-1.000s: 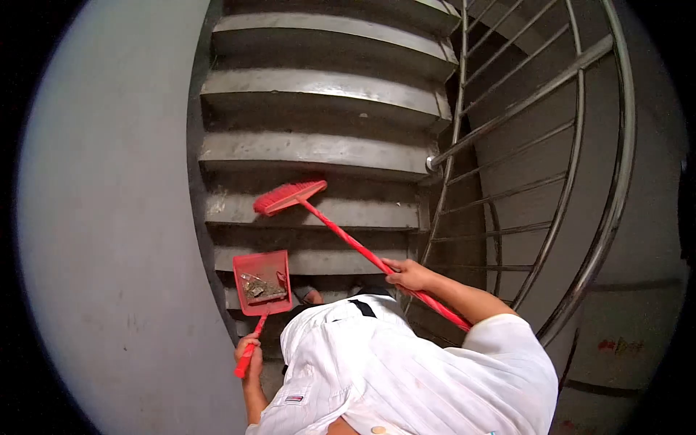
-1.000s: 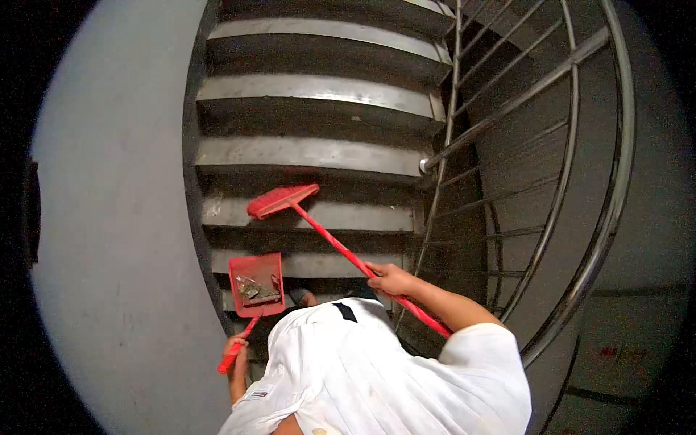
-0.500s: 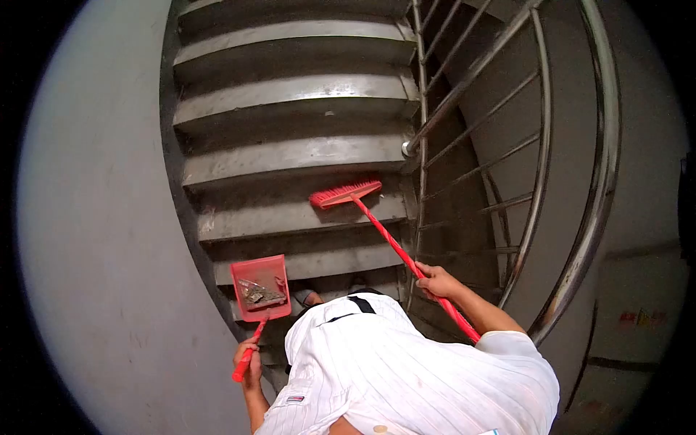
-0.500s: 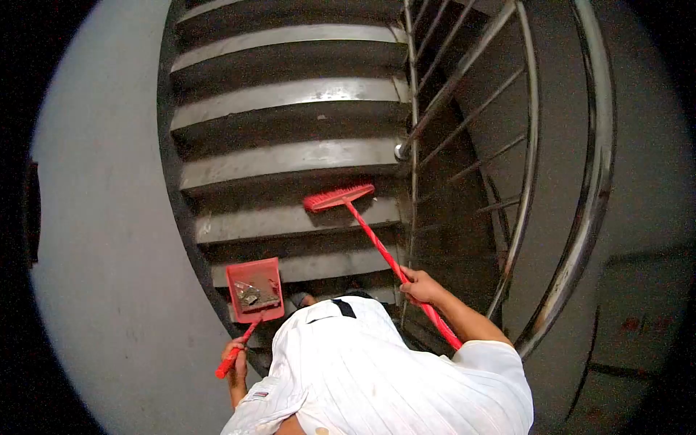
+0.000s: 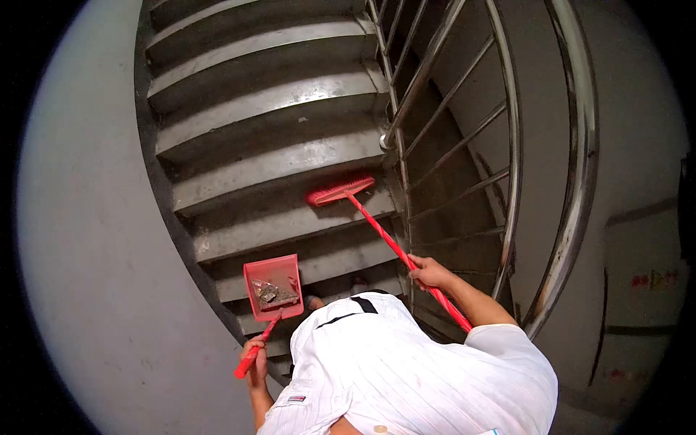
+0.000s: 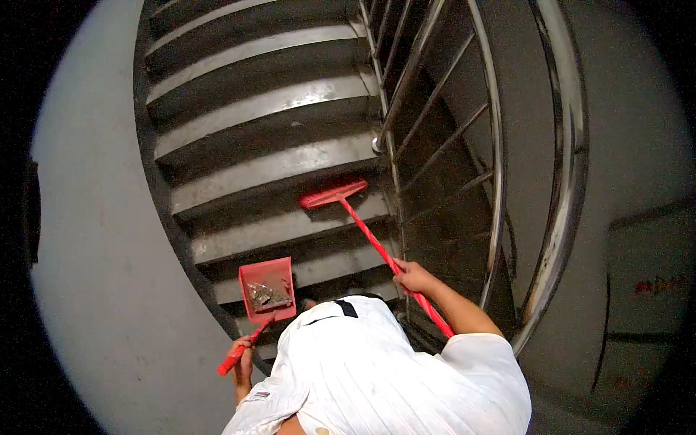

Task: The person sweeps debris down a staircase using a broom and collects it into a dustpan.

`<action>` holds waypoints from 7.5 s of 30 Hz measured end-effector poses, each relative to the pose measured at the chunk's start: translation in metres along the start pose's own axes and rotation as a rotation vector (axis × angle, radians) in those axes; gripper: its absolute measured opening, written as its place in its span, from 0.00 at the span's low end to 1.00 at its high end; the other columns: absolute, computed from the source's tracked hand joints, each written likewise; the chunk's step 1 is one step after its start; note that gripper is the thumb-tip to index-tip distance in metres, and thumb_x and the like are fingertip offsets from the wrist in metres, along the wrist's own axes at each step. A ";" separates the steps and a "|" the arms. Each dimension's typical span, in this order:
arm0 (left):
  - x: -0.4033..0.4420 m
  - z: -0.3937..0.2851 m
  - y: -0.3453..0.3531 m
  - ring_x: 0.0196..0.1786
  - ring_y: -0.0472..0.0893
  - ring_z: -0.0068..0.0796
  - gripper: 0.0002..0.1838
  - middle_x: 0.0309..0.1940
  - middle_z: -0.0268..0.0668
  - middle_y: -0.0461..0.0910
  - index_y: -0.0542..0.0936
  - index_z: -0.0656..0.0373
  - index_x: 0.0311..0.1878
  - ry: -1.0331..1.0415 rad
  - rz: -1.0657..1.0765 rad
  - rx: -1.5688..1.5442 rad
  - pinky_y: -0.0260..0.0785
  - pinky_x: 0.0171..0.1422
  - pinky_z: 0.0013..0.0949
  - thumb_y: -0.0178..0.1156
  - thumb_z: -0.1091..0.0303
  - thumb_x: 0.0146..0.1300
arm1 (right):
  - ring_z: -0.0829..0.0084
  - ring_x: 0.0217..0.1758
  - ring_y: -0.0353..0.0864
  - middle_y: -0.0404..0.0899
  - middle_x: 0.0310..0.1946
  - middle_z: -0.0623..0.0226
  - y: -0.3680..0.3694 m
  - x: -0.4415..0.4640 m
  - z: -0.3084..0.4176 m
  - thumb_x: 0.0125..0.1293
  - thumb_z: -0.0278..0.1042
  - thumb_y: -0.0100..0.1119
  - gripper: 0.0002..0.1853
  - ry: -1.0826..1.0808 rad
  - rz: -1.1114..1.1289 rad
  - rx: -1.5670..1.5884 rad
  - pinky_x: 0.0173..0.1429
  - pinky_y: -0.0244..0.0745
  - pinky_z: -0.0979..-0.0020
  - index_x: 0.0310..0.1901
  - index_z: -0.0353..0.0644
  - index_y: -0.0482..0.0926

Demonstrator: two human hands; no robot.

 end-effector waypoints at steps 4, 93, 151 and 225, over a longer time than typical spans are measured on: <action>-0.010 -0.012 0.025 0.42 0.81 0.32 0.06 0.41 0.42 0.83 0.77 0.61 0.34 -0.015 0.038 -0.037 0.74 0.50 0.34 0.53 0.81 0.58 | 0.77 0.18 0.70 0.70 0.19 0.72 -0.014 -0.048 -0.021 0.66 0.27 0.56 0.38 0.029 -0.031 -0.020 0.23 0.69 0.72 0.77 0.55 0.56; 0.073 0.022 -0.026 0.44 0.83 0.36 0.03 0.40 0.43 0.84 0.79 0.59 0.34 0.137 0.215 0.121 0.74 0.53 0.36 0.61 0.78 0.57 | 0.82 0.15 0.64 0.69 0.20 0.74 0.118 -0.074 -0.010 0.69 0.28 0.53 0.37 0.103 -0.181 0.772 0.19 0.63 0.76 0.78 0.57 0.54; 0.107 -0.062 0.096 0.43 0.81 0.29 0.06 0.45 0.43 0.82 0.78 0.62 0.39 0.143 0.470 0.024 0.75 0.50 0.31 0.57 0.82 0.61 | 0.83 0.14 0.65 0.69 0.20 0.74 0.098 -0.079 -0.019 0.67 0.25 0.57 0.41 0.093 -0.079 0.869 0.17 0.62 0.76 0.78 0.61 0.52; 0.101 0.021 0.231 0.45 0.80 0.49 0.14 0.40 0.45 0.79 0.78 0.57 0.43 0.319 0.895 0.123 0.73 0.50 0.44 0.66 0.70 0.52 | 0.76 0.19 0.72 0.73 0.22 0.69 0.099 -0.003 0.035 0.68 0.32 0.55 0.36 0.063 -0.072 -0.169 0.24 0.70 0.69 0.77 0.47 0.56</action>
Point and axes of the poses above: each hand's wrist, its own x-axis towards the middle knuckle, its own y-axis out of the palm, z = x × y, the point moved 10 cm from there along x, towards the middle knuckle
